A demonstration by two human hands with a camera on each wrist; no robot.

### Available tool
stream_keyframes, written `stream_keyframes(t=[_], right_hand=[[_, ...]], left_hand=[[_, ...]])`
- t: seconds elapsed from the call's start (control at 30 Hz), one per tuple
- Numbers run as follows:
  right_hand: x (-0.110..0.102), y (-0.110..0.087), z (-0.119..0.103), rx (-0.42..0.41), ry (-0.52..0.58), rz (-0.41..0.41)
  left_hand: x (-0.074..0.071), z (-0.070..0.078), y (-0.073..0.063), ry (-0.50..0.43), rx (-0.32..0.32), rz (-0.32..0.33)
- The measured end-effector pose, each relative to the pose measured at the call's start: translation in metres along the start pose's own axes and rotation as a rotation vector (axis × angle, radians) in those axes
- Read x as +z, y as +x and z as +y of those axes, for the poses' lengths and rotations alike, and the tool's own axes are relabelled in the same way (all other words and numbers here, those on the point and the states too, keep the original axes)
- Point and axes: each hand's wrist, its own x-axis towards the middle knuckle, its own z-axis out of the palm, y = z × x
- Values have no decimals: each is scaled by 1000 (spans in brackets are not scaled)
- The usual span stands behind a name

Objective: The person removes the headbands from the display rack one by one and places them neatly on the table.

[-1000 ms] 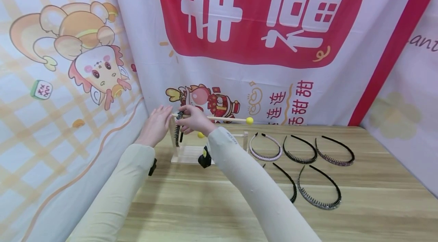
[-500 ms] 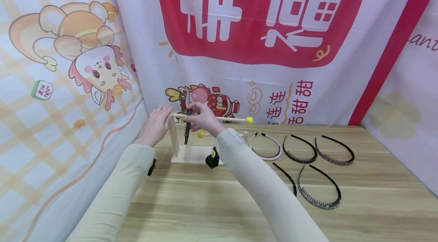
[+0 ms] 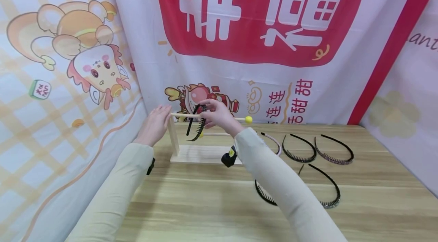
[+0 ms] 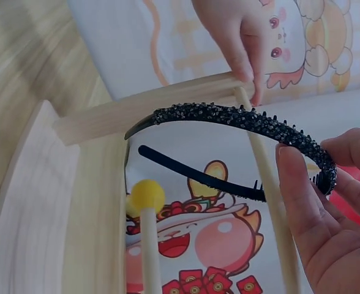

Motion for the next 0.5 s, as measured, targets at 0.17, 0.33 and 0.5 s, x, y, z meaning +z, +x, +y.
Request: stream_keyframes(t=[0.17,0.33,0.5], right_hand=[[-15,-6,-3,-13,6,26],[-30,-12,-8,-47,12,40],[-43,-20,-12,-53,14,42]], left_hand=[[0,0,0,-1,6,7],[0,0,0,-3,8,16],[0,0,1,1,9,16]])
